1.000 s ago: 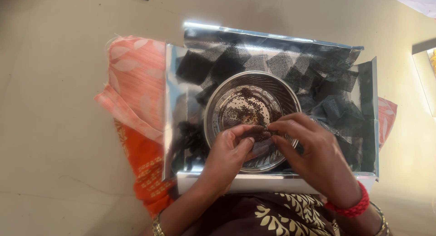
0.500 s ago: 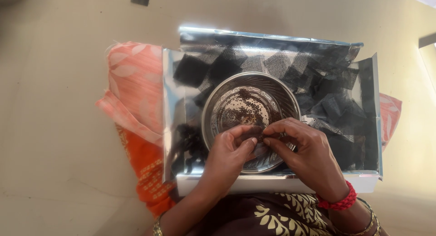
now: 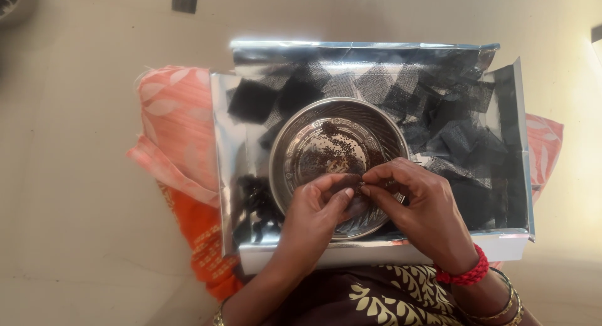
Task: Assembling small mesh packets by placing granular material onto mesh squares and folding them.
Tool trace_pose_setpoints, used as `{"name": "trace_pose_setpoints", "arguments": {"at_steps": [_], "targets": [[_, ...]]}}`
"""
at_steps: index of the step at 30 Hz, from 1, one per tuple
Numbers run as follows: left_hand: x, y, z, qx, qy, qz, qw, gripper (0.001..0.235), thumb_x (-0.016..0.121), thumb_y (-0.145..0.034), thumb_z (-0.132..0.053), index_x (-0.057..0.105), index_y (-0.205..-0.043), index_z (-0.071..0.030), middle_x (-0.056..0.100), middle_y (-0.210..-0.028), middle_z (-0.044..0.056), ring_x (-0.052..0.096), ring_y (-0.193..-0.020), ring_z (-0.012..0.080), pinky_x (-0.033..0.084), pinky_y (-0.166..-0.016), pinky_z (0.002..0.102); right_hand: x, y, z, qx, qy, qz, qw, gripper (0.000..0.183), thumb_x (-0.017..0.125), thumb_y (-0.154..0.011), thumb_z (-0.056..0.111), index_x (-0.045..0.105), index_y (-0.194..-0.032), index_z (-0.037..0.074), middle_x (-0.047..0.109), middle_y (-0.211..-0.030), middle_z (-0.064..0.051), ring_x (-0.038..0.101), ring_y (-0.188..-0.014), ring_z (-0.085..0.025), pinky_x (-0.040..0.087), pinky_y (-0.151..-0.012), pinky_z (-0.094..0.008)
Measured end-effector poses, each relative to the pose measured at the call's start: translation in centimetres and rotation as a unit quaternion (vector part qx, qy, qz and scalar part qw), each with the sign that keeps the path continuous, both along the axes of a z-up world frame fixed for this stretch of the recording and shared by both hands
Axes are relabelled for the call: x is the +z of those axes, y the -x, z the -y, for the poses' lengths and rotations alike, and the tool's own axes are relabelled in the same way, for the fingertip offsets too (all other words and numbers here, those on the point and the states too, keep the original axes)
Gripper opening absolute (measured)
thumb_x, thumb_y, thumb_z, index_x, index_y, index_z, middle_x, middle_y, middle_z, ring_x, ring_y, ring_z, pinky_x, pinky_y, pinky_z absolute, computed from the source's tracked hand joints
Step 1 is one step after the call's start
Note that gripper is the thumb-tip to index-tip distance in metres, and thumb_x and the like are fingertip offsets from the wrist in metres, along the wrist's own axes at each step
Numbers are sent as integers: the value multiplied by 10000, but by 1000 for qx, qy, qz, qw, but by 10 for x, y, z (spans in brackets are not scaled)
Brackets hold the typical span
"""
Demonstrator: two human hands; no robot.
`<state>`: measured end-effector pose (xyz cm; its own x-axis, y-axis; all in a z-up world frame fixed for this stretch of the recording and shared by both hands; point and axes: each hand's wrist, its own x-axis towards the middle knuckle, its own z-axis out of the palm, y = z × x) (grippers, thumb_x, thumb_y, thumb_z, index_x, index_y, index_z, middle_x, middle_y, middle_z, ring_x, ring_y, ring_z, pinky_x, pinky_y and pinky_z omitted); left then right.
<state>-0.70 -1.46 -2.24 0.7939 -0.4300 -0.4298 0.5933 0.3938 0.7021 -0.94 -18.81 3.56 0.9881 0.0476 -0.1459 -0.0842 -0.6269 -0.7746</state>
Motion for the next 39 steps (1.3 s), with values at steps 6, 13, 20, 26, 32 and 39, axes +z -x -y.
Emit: {"name": "trace_pose_setpoints", "arguments": {"at_steps": [6,13,20,26,32,39], "targets": [[-1,-1,-2,21,-26,-7,999,230,578,-982,-26,662,-1176,63,744,-1055,157,737,-938,174,651,-907,306,8,1,6,0,-30,15,999,243,770,-847,55,749,-1088,51,761,-1069,-52,752,-932,-145,617,-745,-271],[10,-6,-4,93,27,-24,995,211,581,-989,-22,662,-1165,63,744,-1060,149,739,-944,159,659,-899,308,7,9,4,167,-14,115,979,419,857,-746,130,743,-1142,56,581,-1423,-177,641,-1246,-277,560,-954,-368],[3,-3,-2,95,35,-34,994,236,602,-985,-11,655,-1197,79,734,-1045,165,720,-922,173,645,-866,312,-11,12,7,68,-16,104,992,198,790,-820,50,775,-1017,64,721,-1264,-90,740,-1105,-197,617,-856,-304],[7,-8,-8,70,38,-47,996,263,607,-958,-35,624,-1193,80,739,-1038,155,757,-939,174,676,-883,299,-8,9,14,63,-30,91,993,176,780,-823,25,783,-999,43,767,-1164,-68,766,-970,-170,628,-788,-286],[3,-11,-11,14,-54,-10,998,210,630,-961,-79,680,-1129,37,755,-1012,166,753,-859,204,632,-754,309,-7,7,19,111,-28,93,989,158,765,-839,24,777,-995,40,760,-1184,-70,773,-997,-162,634,-799,-288],[5,-7,-5,12,-43,9,999,191,566,-993,-46,676,-1101,66,760,-1017,187,780,-913,195,680,-865,304,-18,7,17,33,-122,22,992,141,738,-860,2,761,-998,21,745,-1203,-91,748,-1033,-162,636,-840,-281]]}}
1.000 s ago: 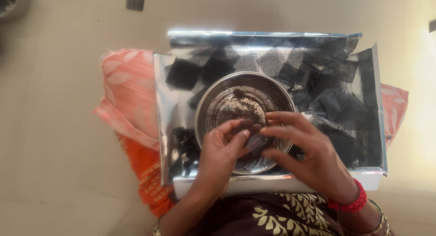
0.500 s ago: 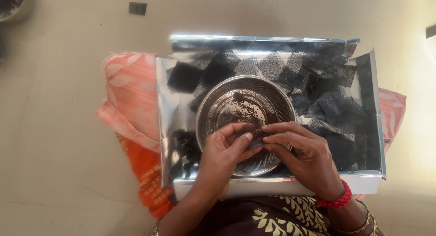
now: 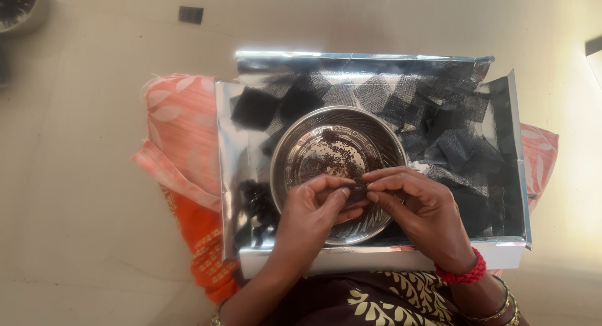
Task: Assembling small mesh packets by placing granular material onto mesh squares and folding them.
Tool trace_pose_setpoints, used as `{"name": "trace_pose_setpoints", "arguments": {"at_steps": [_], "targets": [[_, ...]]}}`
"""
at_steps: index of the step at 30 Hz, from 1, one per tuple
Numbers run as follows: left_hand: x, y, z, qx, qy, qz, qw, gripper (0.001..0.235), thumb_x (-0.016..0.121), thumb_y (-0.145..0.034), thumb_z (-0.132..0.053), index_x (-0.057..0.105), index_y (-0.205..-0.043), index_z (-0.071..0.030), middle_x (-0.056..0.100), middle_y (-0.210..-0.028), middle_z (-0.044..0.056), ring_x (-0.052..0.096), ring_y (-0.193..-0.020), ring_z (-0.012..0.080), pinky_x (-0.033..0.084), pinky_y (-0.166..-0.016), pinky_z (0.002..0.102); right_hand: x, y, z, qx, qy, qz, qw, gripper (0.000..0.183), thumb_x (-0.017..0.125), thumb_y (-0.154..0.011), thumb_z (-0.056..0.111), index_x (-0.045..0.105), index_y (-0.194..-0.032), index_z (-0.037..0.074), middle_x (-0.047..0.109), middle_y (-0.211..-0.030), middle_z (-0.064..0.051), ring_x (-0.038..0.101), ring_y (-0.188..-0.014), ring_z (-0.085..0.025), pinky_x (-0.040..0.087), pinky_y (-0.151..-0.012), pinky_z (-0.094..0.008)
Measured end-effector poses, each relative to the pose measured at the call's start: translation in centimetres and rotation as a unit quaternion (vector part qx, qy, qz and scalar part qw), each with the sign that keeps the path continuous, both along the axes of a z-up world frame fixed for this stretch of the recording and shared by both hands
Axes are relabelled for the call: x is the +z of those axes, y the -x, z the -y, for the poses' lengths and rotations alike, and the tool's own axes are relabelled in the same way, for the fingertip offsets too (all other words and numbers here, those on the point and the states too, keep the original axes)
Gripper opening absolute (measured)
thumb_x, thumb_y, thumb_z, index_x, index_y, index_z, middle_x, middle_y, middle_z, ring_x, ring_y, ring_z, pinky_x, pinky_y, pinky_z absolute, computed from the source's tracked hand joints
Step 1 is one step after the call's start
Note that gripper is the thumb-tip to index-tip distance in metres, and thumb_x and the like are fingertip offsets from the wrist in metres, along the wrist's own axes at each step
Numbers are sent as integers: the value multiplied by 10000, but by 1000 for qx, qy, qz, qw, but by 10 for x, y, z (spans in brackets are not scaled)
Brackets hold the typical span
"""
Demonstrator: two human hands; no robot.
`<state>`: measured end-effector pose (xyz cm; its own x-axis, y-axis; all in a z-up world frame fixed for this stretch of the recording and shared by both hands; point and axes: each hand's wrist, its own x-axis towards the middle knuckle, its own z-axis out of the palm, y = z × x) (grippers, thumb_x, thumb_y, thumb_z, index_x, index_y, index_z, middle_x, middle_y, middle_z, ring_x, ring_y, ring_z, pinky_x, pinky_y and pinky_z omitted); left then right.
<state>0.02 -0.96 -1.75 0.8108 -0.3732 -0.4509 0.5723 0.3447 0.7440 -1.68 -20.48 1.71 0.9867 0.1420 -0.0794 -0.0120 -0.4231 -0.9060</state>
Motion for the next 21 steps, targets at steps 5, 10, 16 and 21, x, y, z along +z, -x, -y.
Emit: {"name": "trace_pose_setpoints", "arguments": {"at_steps": [5,10,16,21], "targets": [[-1,0,2,-4,30,-4,1000,191,559,-1007,-37,666,-1112,80,753,-1024,209,768,-924,213,669,-878,309,-6,1,-1,-53,-46,-40,997,150,714,-883,-19,760,-1024,6,737,-1148,-85,730,-1006,-143,636,-838,-264],[-1,0,3,-11,63,2,998,215,549,-1022,-57,662,-1133,88,748,-1045,199,764,-942,215,656,-884,313,-8,1,-2,-54,-72,-12,996,142,713,-898,-25,734,-1033,15,718,-1100,-80,720,-1006,-142,635,-847,-266],[0,0,1,-13,54,14,998,251,550,-1025,-102,663,-1143,88,750,-1054,209,773,-957,218,664,-900,320,-9,2,-1,-53,-52,-2,997,148,713,-889,-25,736,-1026,27,718,-1114,-74,727,-998,-137,646,-816,-259],[17,0,-3,-47,-23,49,997,253,645,-970,-119,685,-1155,50,770,-1034,161,761,-950,191,641,-882,301,-6,0,-3,-50,-7,12,999,149,730,-873,-9,739,-1015,34,725,-1112,-64,729,-990,-129,648,-782,-251]]}}
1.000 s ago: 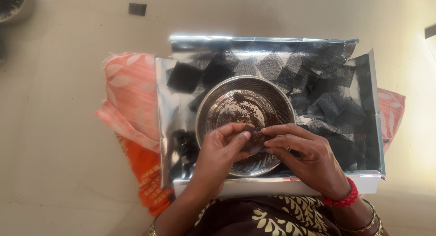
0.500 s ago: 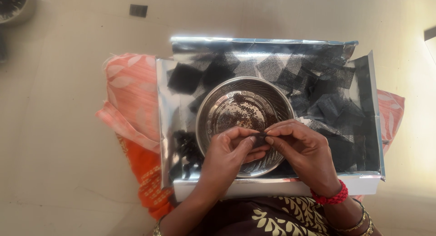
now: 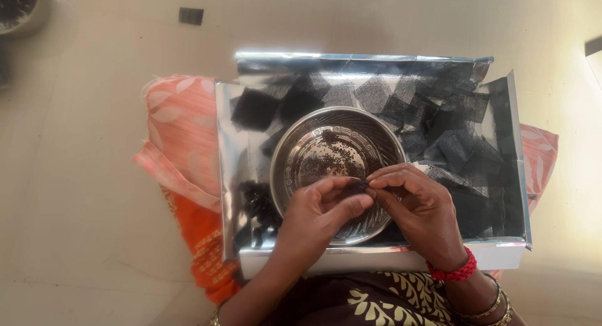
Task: Assembling small mesh packets by placing granular material onto mesh squares and folding them.
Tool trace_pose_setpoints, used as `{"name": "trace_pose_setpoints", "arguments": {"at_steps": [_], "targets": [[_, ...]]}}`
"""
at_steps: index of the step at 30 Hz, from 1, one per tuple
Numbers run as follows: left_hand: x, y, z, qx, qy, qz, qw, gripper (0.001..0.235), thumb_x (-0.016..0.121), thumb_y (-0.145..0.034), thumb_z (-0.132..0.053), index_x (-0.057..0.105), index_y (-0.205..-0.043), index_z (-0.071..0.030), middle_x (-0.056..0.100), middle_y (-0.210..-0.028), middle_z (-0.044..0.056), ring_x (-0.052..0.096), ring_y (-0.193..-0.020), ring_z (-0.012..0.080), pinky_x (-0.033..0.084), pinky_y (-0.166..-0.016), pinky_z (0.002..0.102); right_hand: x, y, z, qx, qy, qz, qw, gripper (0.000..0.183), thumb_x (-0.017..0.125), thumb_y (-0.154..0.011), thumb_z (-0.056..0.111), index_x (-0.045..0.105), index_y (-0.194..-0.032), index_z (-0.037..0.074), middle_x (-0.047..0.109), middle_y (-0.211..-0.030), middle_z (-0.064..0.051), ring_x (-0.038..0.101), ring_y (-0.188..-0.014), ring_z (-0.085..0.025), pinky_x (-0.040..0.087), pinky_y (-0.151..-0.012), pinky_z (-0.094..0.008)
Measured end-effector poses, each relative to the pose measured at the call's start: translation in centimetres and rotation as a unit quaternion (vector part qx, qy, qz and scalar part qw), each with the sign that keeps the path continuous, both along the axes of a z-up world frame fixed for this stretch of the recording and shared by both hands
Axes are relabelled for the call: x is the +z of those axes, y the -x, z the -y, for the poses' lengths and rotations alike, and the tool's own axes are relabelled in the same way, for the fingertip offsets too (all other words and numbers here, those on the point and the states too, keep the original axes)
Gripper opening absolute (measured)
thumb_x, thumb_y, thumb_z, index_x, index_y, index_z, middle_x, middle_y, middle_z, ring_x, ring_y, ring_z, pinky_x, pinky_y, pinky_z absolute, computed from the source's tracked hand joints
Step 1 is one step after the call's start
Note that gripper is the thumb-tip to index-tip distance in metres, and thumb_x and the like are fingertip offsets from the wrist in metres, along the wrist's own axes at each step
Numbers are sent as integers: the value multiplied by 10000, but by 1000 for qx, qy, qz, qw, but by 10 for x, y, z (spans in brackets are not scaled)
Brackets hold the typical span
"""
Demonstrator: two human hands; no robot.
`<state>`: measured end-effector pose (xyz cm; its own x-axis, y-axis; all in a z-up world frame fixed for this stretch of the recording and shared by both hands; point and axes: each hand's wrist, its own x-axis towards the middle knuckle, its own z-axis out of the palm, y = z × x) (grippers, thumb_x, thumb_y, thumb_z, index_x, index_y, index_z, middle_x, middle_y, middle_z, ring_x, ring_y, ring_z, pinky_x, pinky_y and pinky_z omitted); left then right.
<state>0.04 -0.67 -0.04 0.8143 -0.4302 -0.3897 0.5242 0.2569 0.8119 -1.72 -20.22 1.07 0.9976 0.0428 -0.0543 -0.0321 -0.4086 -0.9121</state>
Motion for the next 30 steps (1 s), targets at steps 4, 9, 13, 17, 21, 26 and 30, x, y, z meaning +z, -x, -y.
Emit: {"name": "trace_pose_setpoints", "arguments": {"at_steps": [4,9,13,17,21,26,30], "targets": [[-3,3,3,-7,-52,42,998,256,705,-920,-85,701,-1149,31,789,-1036,133,762,-955,171,621,-872,278,3,0,-2,-6,33,5,999,141,742,-864,0,742,-998,43,735,-1099,-55,739,-977,-125,653,-735,-250],[-13,5,9,23,-54,53,997,222,617,-956,-33,704,-1143,48,788,-1040,146,785,-979,166,654,-906,265,4,2,2,12,-18,7,1000,177,714,-892,-14,721,-1066,12,728,-1103,-71,739,-997,-141,640,-840,-270],[-7,5,6,-8,-130,111,985,241,600,-959,-6,713,-1169,23,785,-1017,142,793,-929,164,666,-865,249,8,-4,2,-27,-120,-117,986,333,679,-884,-11,674,-1215,22,738,-1077,-74,726,-962,-129,614,-865,-274],[-5,6,6,-4,-109,133,985,228,609,-966,-1,714,-1165,36,790,-1005,150,791,-924,172,663,-845,258,-3,-2,14,-8,-94,-147,985,253,679,-901,4,733,-1148,-7,757,-1031,-84,752,-923,-136,626,-821,-279],[-9,7,5,4,-115,147,982,224,611,-966,5,717,-1162,33,784,-990,138,785,-909,168,660,-801,266,0,-1,10,-13,-39,-140,989,179,715,-909,14,774,-1076,-17,760,-954,-84,702,-807,-131,582,-707,-278],[-17,9,4,22,-174,208,962,181,649,-933,-11,725,-1096,8,738,-1024,114,768,-853,158,674,-772,257,6,-3,5,24,23,-58,998,159,724,-875,4,775,-1026,0,741,-976,-51,707,-873,-103,593,-733,-250],[-16,11,5,21,-226,232,946,116,662,-928,-18,727,-1021,6,709,-1047,115,738,-816,175,669,-696,263,11,-5,-1,39,69,-53,995,187,727,-855,-5,779,-1032,23,754,-969,-47,729,-847,-112,606,-696,-252]]}}
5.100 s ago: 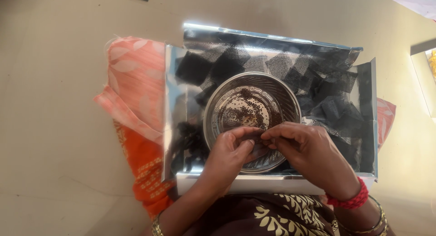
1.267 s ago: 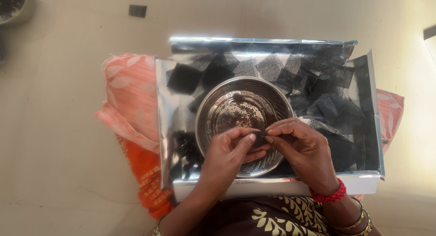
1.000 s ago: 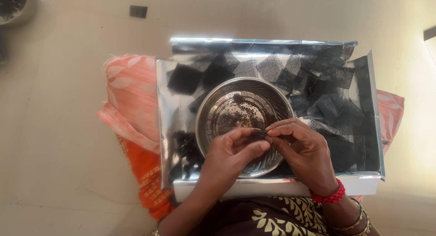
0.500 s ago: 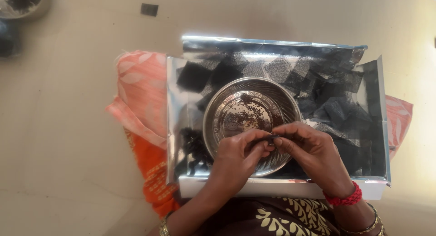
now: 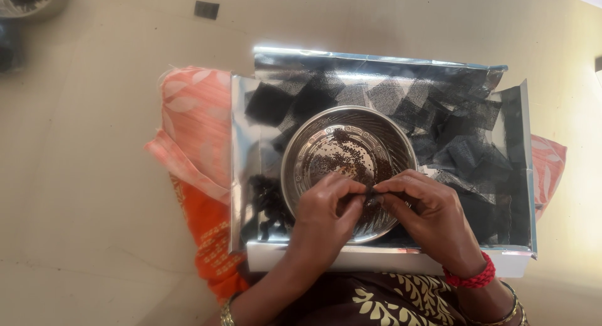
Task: Assembling small mesh packets by placing granular material onto mesh squares and folding them.
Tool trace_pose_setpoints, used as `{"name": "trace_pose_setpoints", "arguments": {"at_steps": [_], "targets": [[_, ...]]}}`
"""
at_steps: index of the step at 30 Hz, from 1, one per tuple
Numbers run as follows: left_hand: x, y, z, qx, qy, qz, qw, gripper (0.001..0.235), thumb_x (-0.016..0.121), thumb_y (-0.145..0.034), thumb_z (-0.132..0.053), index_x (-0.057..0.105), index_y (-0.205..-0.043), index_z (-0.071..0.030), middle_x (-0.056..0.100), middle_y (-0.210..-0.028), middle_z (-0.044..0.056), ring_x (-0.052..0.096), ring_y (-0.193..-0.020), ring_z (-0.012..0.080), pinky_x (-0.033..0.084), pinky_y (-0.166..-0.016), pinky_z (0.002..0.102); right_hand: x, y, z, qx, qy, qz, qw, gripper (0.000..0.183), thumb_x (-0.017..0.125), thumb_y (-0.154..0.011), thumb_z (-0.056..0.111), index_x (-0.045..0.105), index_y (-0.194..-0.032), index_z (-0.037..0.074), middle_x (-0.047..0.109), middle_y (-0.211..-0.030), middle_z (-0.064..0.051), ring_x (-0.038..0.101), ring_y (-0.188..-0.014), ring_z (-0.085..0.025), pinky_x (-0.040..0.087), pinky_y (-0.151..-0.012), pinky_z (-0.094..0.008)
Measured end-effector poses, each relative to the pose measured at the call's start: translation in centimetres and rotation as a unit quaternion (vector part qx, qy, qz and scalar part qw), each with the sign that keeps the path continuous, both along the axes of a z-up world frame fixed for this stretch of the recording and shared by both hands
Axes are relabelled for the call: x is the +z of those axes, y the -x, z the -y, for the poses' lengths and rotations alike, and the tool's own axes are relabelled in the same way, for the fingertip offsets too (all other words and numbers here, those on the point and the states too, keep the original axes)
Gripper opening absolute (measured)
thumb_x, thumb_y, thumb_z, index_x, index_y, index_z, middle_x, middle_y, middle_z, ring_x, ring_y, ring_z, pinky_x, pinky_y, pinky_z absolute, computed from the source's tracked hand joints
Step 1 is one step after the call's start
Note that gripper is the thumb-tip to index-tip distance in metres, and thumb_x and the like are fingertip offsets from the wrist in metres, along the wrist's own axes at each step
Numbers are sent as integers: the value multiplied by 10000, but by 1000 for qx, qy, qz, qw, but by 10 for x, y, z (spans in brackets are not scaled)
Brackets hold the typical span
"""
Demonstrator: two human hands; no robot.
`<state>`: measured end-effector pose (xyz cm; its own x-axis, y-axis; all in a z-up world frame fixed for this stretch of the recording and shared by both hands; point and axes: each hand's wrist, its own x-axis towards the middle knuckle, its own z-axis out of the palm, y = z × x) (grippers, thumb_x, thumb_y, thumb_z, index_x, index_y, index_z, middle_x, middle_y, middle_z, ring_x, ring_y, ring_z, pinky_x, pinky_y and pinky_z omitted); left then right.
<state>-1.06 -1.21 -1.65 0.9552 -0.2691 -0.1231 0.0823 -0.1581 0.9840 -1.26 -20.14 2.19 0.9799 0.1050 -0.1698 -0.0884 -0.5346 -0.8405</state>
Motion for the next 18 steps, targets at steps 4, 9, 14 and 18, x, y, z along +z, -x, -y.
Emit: {"name": "trace_pose_setpoints", "arguments": {"at_steps": [4,9,14,18], "targets": [[2,4,3,-12,-56,66,996,132,673,-905,-8,700,-1030,24,687,-1022,121,732,-790,200,651,-675,289,9,-1,-10,37,69,64,995,235,737,-845,11,769,-1076,43,763,-987,-48,753,-861,-127,616,-710,-263],[2,5,8,-2,-100,138,985,140,693,-896,-14,680,-1027,34,666,-1002,149,719,-797,258,625,-701,351,10,0,-16,17,83,39,996,208,731,-847,19,757,-1053,33,754,-950,-45,753,-782,-130,596,-653,-272],[8,3,15,-13,-123,101,987,141,675,-932,-22,650,-1058,34,645,-1024,168,710,-831,287,623,-713,373,8,1,-21,-3,56,33,998,174,715,-861,8,736,-1033,22,738,-937,-44,748,-787,-122,608,-682,-254],[14,2,15,7,-113,186,976,187,666,-934,12,620,-1111,52,625,-1058,198,687,-948,338,590,-816,424,10,0,-24,-40,75,32,996,177,696,-858,-15,731,-1028,12,734,-923,-50,723,-802,-110,579,-693,-257]]}}
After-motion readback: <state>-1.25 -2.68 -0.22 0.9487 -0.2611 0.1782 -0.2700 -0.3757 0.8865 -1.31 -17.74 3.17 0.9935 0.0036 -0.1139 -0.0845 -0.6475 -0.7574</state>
